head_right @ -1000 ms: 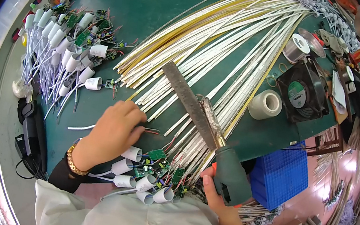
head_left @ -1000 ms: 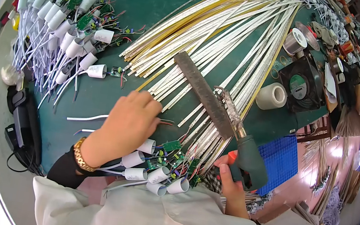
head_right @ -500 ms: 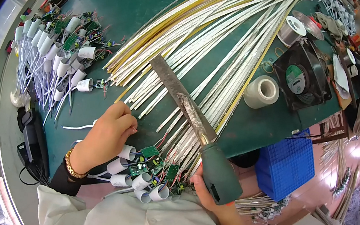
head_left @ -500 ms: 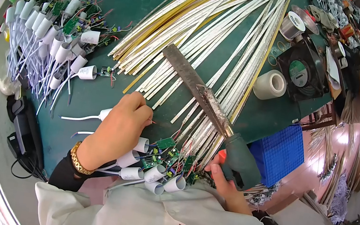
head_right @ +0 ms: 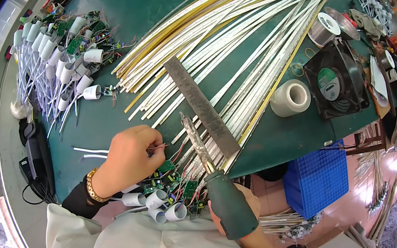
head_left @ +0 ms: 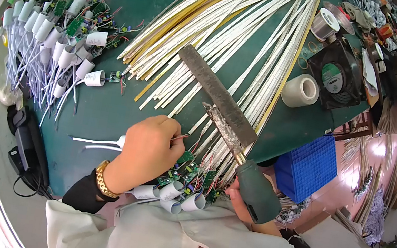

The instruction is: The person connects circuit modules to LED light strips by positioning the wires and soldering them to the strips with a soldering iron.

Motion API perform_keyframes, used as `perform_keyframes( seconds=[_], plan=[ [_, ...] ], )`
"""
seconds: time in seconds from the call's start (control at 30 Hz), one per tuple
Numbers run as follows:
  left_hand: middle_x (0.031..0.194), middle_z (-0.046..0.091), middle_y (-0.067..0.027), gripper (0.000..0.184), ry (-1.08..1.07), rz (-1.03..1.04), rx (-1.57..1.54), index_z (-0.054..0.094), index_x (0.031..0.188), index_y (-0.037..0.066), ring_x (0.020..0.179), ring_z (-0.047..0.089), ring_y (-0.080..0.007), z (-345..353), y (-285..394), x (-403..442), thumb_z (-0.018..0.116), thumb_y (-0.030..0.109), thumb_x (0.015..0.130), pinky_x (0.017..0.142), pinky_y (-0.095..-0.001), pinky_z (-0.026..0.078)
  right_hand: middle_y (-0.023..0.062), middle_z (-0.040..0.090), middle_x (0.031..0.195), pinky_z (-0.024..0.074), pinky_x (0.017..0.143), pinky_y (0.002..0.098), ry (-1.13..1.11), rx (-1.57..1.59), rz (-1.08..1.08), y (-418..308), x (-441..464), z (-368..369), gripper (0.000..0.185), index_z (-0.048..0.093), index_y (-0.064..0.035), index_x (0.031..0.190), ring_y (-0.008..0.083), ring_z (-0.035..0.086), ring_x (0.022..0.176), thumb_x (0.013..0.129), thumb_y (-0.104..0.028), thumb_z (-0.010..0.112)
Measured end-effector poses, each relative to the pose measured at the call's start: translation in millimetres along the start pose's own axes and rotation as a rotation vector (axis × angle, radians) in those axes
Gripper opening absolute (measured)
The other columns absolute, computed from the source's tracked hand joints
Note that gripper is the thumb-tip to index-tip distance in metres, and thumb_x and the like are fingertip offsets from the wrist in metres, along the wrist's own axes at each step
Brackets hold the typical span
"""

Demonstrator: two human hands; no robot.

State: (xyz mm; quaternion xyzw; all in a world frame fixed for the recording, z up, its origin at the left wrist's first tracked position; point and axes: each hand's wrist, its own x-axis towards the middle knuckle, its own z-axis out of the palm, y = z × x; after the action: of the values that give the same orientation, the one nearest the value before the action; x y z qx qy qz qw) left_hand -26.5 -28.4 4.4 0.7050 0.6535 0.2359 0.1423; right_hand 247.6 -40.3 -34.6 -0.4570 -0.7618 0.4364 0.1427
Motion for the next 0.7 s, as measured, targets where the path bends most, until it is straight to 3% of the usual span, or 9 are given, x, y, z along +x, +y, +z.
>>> perform_keyframes(
  seconds=[0.1, 0.27, 0.37, 0.43, 0.47, 0.57, 0.6, 0.63, 0.7],
  plan=[
    [0.067, 0.062, -0.0137, 0.009, -0.107, -0.087, -0.1, 0.061, 0.081, 0.003, 0.062, 0.062, -0.0321, 1, 8, 1, 0.069, 0.004, 0.075, 0.055, -0.0393, 0.048, 0.0111, 0.067, 0.095, 0.0523, 0.066, 0.043, -0.028, 0.036, 0.105, 6, -2, 3, 0.027, 0.069, -0.0094, 0.099, 0.0345, 0.063, 0.086, 0.073, -0.018, 0.075],
    [0.064, 0.061, -0.0158, 0.009, -0.255, -0.157, -0.176, 0.061, 0.082, 0.001, 0.059, 0.062, -0.0323, 2, 17, -2, 0.069, 0.003, 0.079, 0.055, -0.0389, 0.048, 0.0118, 0.067, 0.097, 0.0521, 0.072, 0.0412, 0.237, 0.175, -0.064, 30, -12, 29, 0.026, 0.068, -0.0074, 0.097, 0.0343, 0.062, 0.091, 0.073, -0.012, 0.075],
    [0.068, 0.062, -0.015, 0.009, -0.214, -0.141, -0.186, 0.062, 0.083, 0.002, 0.06, 0.062, -0.0307, 4, 13, -5, 0.069, 0.001, 0.078, 0.055, -0.0374, 0.048, 0.0122, 0.067, 0.099, 0.0521, 0.072, 0.0409, 0.227, 0.093, -0.231, 19, 2, 15, 0.025, 0.068, -0.0073, 0.097, 0.0335, 0.063, 0.09, 0.073, -0.011, 0.075],
    [0.07, 0.06, -0.0119, 0.009, -0.091, -0.006, -0.193, 0.063, 0.084, 0.002, 0.058, 0.058, -0.0282, 8, 7, -4, 0.069, 0.001, 0.078, 0.054, -0.036, 0.047, 0.0112, 0.068, 0.099, 0.0524, 0.071, 0.0398, 0.205, 0.212, -0.125, 19, 6, 16, 0.024, 0.069, -0.0077, 0.095, 0.0326, 0.064, 0.087, 0.072, -0.011, 0.075],
    [0.07, 0.06, -0.0119, 0.009, -0.091, 0.0, -0.194, 0.063, 0.084, 0.002, 0.058, 0.058, -0.0282, 9, 8, -2, 0.069, 0.001, 0.078, 0.054, -0.036, 0.047, 0.0108, 0.068, 0.097, 0.0524, 0.069, 0.0386, 0.235, 0.125, -0.232, 16, 12, 14, 0.023, 0.069, -0.0076, 0.094, 0.032, 0.064, 0.085, 0.072, -0.011, 0.075],
    [0.073, 0.058, -0.0124, 0.009, 0.108, 0.017, -0.041, 0.059, 0.077, 0.004, 0.065, 0.059, -0.0316, 13, 9, 0, 0.068, 0.001, 0.075, 0.056, -0.0407, 0.047, 0.0101, 0.068, 0.092, 0.0524, 0.067, 0.0365, 0.252, 0.02, -0.343, 13, 15, 10, 0.022, 0.069, -0.0071, 0.094, 0.0314, 0.065, 0.08, 0.072, -0.01, 0.075],
    [0.069, 0.055, -0.0099, 0.009, 0.087, -0.014, -0.021, 0.061, 0.077, 0.004, 0.059, 0.055, -0.0267, 13, 9, -1, 0.069, 0.001, 0.075, 0.052, -0.0375, 0.044, 0.0099, 0.068, 0.09, 0.0524, 0.066, 0.0355, 0.242, 0.008, -0.349, 11, 15, 9, 0.022, 0.069, -0.0068, 0.094, 0.0314, 0.065, 0.079, 0.073, -0.009, 0.075],
    [0.065, 0.052, -0.0073, 0.008, 0.066, -0.047, 0.0, 0.063, 0.076, 0.004, 0.052, 0.05, -0.0218, 13, 10, -3, 0.07, 0.001, 0.074, 0.049, -0.0343, 0.041, 0.0099, 0.068, 0.09, 0.0524, 0.066, 0.0355, 0.236, 0.008, -0.351, 7, 14, 5, 0.022, 0.069, -0.0068, 0.094, 0.0314, 0.065, 0.079, 0.073, -0.009, 0.075],
    [0.063, 0.052, -0.007, 0.008, 0.05, -0.097, -0.007, 0.062, 0.075, 0.004, 0.051, 0.05, -0.0206, 13, 11, -3, 0.07, 0.002, 0.074, 0.048, -0.0336, 0.04, 0.009, 0.069, 0.091, 0.0524, 0.066, 0.0332, 0.022, 0.317, -0.048, -3, 14, -4, 0.021, 0.069, -0.0062, 0.094, 0.0268, 0.066, 0.077, 0.074, -0.008, 0.075]
  ],
)
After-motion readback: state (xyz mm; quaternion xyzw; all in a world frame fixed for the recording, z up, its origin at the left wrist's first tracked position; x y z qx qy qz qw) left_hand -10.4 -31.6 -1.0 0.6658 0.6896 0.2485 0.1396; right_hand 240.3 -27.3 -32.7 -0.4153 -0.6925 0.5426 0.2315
